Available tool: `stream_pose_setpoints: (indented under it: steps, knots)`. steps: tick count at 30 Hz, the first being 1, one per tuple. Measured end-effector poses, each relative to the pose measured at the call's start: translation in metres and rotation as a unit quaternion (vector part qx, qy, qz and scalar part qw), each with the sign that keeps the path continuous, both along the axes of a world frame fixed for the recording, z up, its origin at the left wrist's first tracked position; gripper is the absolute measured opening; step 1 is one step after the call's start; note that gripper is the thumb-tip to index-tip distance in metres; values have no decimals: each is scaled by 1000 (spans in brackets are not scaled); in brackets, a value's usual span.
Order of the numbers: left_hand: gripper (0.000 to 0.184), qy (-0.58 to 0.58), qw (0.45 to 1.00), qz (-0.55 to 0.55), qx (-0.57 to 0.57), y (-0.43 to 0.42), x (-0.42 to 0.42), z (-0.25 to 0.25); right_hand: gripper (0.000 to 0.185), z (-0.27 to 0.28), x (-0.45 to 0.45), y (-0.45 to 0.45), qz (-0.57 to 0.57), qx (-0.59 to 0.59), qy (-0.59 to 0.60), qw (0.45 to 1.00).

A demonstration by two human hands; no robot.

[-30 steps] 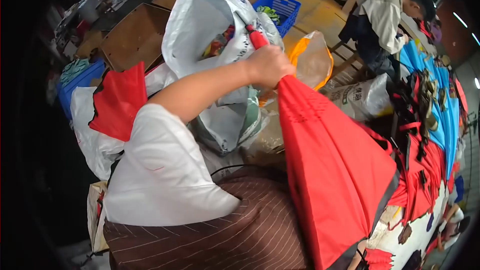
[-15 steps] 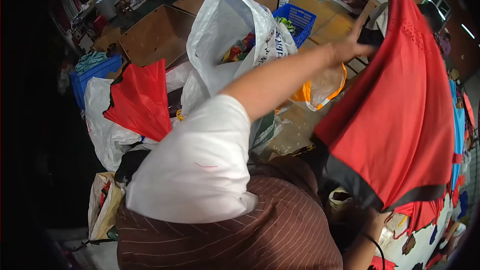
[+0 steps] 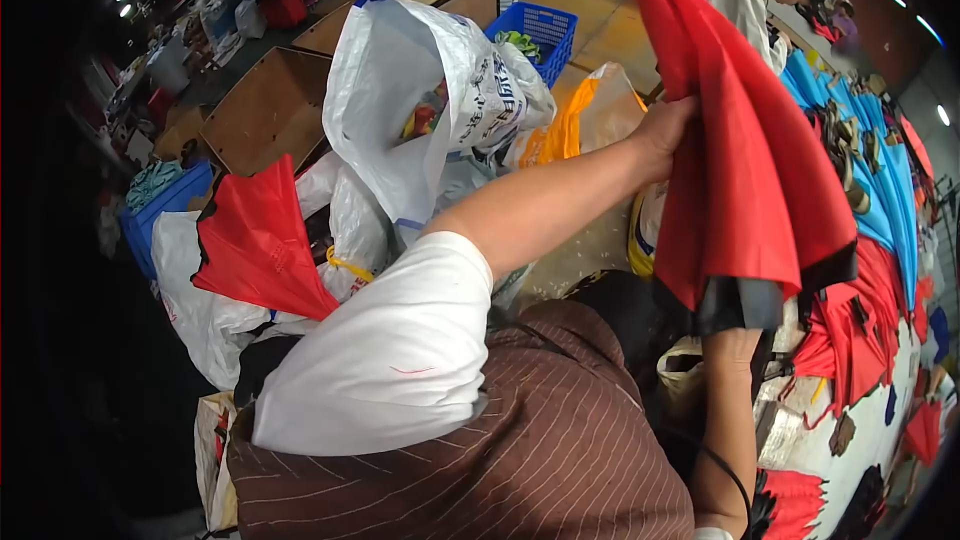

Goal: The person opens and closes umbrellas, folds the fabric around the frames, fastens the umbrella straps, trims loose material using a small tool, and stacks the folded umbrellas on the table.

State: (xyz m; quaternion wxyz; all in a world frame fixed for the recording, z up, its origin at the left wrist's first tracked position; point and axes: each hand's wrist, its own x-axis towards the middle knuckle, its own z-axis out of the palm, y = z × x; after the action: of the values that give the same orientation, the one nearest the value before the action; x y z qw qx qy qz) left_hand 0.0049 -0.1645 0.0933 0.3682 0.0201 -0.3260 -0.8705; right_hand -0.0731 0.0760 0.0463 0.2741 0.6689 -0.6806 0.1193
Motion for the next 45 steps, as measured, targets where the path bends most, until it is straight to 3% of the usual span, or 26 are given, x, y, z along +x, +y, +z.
stream_pose_setpoints:
  steps: [2,4,5,7,16,19,20,23,24,25,27,29,30,31,34,36,40,45]
  knots:
    - [42,42,996,-76,-23,13,21,14,51,-7,-4,4,22,-39,2,999]
    - [42,62,991,-113,-36,26,30,11,53,-46,-14,27,114,-58,-149,981]
    - [43,73,989,-128,-2,31,33,2,53,-52,-18,29,117,-61,-148,980]
    - [43,95,981,-156,71,36,37,-19,48,-53,-11,30,71,1,-147,987]
    - [41,-28,996,-83,36,19,16,-39,29,-51,18,37,-133,243,-131,952]
    - [39,17,993,-117,14,31,30,-18,46,-55,4,34,39,35,-240,969]
    - [39,15,993,-116,15,33,34,-16,46,-55,3,34,39,36,-243,969]
    - [35,78,983,-139,95,42,41,-16,23,-42,8,34,121,103,-377,912]
    - [35,74,982,-144,100,41,42,-18,16,-38,11,31,155,130,-760,618]
    - [35,41,995,-75,60,34,41,-20,10,-34,13,27,153,116,-965,179]
    - [34,-27,998,60,-14,9,33,-33,11,-4,41,9,98,135,-898,407]
    - [29,-95,977,171,-85,-9,34,-39,31,-4,41,4,107,152,-826,532]
    - [31,-149,970,168,-89,-11,43,-29,38,-6,44,9,89,115,-808,571]
    - [34,-146,983,105,-34,-48,40,-53,44,-10,44,14,74,81,-786,608]
    - [41,-191,978,69,-50,-56,69,-66,48,-37,19,32,17,98,-792,603]
    - [45,-49,995,59,-59,-75,71,-96,51,-46,6,37,-7,111,-794,598]
    - [47,-64,996,-15,-52,-55,84,-107,44,-53,-9,48,-39,98,-811,576]
    - [46,-95,994,21,-59,-61,84,-129,38,-59,-11,51,-52,100,-820,562]
